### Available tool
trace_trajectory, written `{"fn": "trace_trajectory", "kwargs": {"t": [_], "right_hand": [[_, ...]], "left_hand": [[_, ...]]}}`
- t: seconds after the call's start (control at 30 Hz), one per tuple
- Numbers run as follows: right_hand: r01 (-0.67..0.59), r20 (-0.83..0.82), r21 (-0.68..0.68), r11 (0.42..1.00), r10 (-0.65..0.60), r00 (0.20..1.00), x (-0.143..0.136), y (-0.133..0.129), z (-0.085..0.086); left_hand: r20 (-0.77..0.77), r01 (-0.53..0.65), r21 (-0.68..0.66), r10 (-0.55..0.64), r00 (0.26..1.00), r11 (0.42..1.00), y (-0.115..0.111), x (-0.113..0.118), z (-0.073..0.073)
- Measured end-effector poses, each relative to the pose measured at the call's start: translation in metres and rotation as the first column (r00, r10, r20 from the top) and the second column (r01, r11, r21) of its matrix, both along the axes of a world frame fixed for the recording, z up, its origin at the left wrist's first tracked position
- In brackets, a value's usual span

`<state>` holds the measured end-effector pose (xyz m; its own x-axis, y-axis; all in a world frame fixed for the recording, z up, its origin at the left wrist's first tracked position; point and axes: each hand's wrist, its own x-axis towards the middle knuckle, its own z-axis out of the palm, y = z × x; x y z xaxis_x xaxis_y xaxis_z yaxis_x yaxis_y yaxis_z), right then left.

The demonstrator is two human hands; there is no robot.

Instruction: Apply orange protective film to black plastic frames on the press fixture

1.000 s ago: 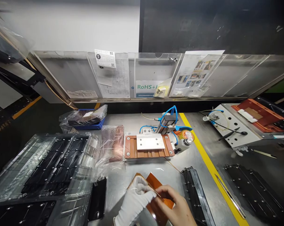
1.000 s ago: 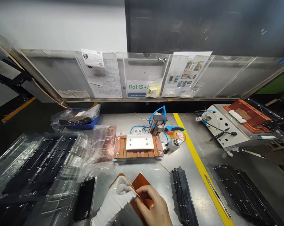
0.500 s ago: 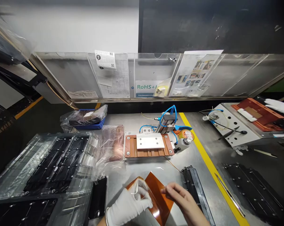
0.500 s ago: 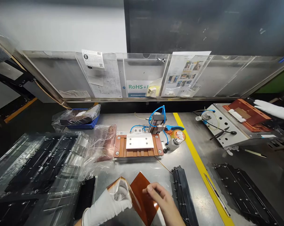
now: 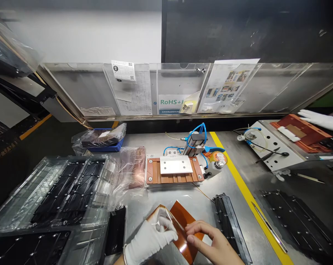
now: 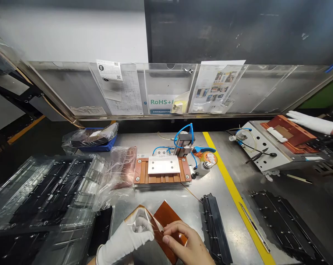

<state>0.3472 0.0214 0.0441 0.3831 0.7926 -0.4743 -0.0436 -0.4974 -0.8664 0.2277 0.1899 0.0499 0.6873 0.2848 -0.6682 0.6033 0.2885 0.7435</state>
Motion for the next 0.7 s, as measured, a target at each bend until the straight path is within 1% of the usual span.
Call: {"fn": "trace_trajectory", "kwargs": {"t": [0.1,0.13,0.2,0.27,0.3,0.37,0.43,0.5,0.57,0.63,0.7], "right_hand": [[-0.016,-0.01,-0.004,1.0,0.016,1.0,0.003,-0.003,-0.002],[-0.033,0.027,0.0,0.999,0.033,0.999,0.003,-0.003,-0.002],[-0.096,0.162,0.004,0.995,0.094,0.982,0.003,-0.005,-0.002],[-0.169,0.319,-0.009,0.986,0.163,0.934,0.006,-0.007,-0.002],[-0.184,0.388,-0.028,0.983,0.18,0.904,0.008,-0.008,-0.003],[-0.204,0.496,-0.06,0.977,0.206,0.843,0.012,-0.01,-0.004],[-0.231,0.575,-0.075,0.97,0.231,0.785,0.017,-0.01,-0.004],[-0.25,0.627,-0.067,0.966,0.236,0.743,0.021,-0.009,-0.002],[-0.227,0.658,-0.042,0.973,0.198,0.727,0.025,-0.008,0.0],[-0.209,0.665,-0.022,0.978,0.17,0.727,0.029,-0.008,0.002],[-0.242,0.644,-0.029,0.97,0.203,0.738,0.035,-0.008,0.004]], "left_hand": [[0.09,-0.028,-0.051,0.032,0.995,0.998,-0.001,-0.001,-0.001],[0.114,-0.022,-0.074,0.03,0.993,0.997,-0.002,-0.001,-0.001],[0.116,0.004,-0.079,0.005,0.993,0.997,-0.001,-0.002,-0.001],[0.092,0.056,-0.051,-0.051,0.994,0.997,0.0,-0.004,-0.001],[0.076,0.082,-0.033,-0.08,0.994,0.996,0.001,-0.005,-0.002],[0.041,0.122,-0.021,-0.121,0.992,0.992,0.003,-0.007,-0.003],[0.003,0.144,-0.044,-0.144,0.99,0.989,0.004,-0.01,-0.005],[0.012,0.186,-0.082,-0.186,0.983,0.979,0.007,-0.013,-0.007],[0.052,0.222,-0.095,-0.218,0.975,0.97,0.009,-0.015,-0.008],[0.071,0.271,-0.062,-0.267,0.961,0.961,0.011,-0.017,-0.008],[0.061,0.314,-0.018,-0.313,0.948,0.949,0.013,-0.02,-0.008]]}}
